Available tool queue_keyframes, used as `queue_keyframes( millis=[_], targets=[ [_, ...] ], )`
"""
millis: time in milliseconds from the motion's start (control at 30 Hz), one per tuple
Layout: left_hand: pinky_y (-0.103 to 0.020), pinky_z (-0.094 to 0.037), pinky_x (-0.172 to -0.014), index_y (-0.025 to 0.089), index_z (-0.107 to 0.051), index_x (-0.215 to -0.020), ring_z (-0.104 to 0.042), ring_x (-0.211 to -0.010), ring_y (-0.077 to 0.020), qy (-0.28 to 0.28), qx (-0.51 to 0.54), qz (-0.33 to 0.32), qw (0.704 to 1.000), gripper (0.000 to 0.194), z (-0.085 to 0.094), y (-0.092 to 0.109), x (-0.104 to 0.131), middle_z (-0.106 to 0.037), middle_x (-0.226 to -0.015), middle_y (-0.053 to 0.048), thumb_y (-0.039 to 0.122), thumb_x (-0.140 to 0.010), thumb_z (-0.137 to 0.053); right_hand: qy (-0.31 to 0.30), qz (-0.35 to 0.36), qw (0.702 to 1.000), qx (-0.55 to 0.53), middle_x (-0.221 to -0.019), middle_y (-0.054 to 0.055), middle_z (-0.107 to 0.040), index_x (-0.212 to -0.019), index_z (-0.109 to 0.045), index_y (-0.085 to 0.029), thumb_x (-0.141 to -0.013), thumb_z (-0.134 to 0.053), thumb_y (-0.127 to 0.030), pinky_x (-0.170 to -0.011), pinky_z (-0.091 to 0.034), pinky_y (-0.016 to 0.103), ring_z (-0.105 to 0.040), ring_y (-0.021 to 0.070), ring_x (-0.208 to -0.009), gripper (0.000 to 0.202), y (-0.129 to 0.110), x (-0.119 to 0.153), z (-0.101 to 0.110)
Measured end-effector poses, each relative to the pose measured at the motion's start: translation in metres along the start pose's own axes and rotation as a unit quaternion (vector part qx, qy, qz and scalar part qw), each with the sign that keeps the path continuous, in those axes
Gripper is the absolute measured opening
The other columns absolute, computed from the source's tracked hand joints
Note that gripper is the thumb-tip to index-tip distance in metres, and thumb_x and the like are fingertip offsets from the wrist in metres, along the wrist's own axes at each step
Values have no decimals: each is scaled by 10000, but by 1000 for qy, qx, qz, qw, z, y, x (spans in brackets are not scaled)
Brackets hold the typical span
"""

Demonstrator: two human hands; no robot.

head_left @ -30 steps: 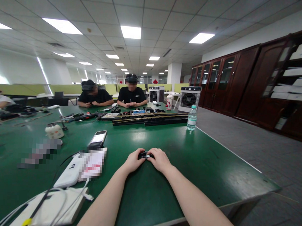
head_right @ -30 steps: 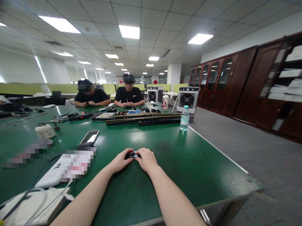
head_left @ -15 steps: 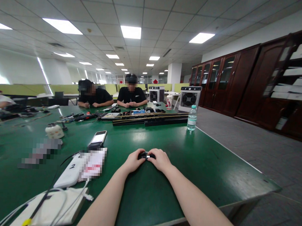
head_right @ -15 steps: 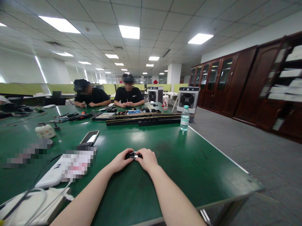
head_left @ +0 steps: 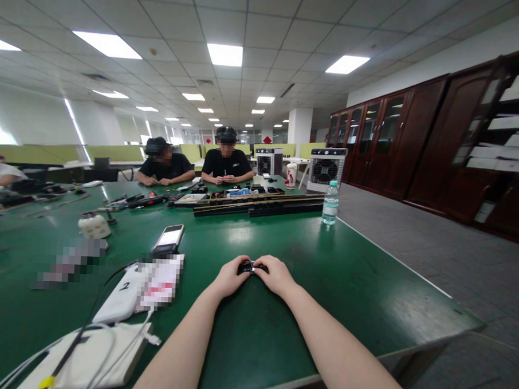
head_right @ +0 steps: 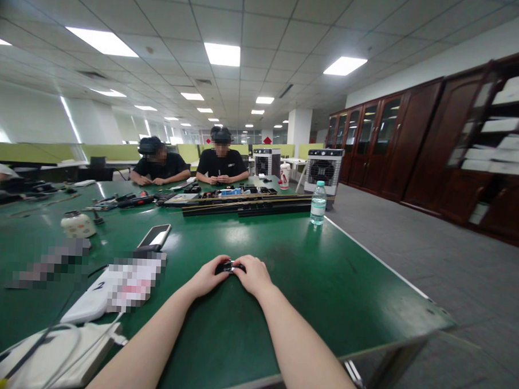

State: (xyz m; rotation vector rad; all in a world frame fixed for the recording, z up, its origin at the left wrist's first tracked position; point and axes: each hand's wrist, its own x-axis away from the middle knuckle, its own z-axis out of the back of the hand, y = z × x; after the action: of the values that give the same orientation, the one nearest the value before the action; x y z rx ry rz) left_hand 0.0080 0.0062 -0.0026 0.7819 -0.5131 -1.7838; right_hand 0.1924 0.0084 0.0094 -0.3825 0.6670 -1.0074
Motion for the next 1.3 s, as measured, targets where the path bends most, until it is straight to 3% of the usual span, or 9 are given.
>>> queue_keyframes(
  millis=[600,767,1100,1300],
  targets=[
    [-335,-461,-969,208,-585,-1144,-619,-1065,-215,1,-1,-2,1000,391,0,1,0,-670,-1145,-65,173,-755,-615,6,-6,1000,-21,-1053,16,-689,-970,-675,-253,-833,-541,-201,-924,-451,323,-613,177,-1011,198,2,-2,-2],
    [-330,-447,-987,202,-571,-1159,-607,-1093,-212,-8,2,8,1000,412,0,3,0,-662,-1161,-67,156,-752,-610,34,-56,993,-94,-1045,45,-690,-1047,-629,-209,-850,-464,-165,-888,-475,306,-637,167,-956,262,5,-4,0],
    [-310,-467,-923,194,-570,-1080,-628,-1012,-207,3,-5,-4,1000,359,-1,3,1,-677,-1064,-63,138,-728,-615,43,-83,991,-98,-1040,62,-693,-1060,-611,-208,-754,-614,-190,-903,-477,325,-641,200,-987,306,4,-4,-3],
    [-315,-444,-964,194,-548,-1139,-608,-1063,-204,-4,0,3,1000,428,-1,3,1,-657,-1139,-70,125,-722,-616,44,-81,992,-87,-1016,61,-689,-1059,-625,-200,-741,-623,-175,-895,-472,337,-631,204,-964,319,6,-6,-5]
  ],
)
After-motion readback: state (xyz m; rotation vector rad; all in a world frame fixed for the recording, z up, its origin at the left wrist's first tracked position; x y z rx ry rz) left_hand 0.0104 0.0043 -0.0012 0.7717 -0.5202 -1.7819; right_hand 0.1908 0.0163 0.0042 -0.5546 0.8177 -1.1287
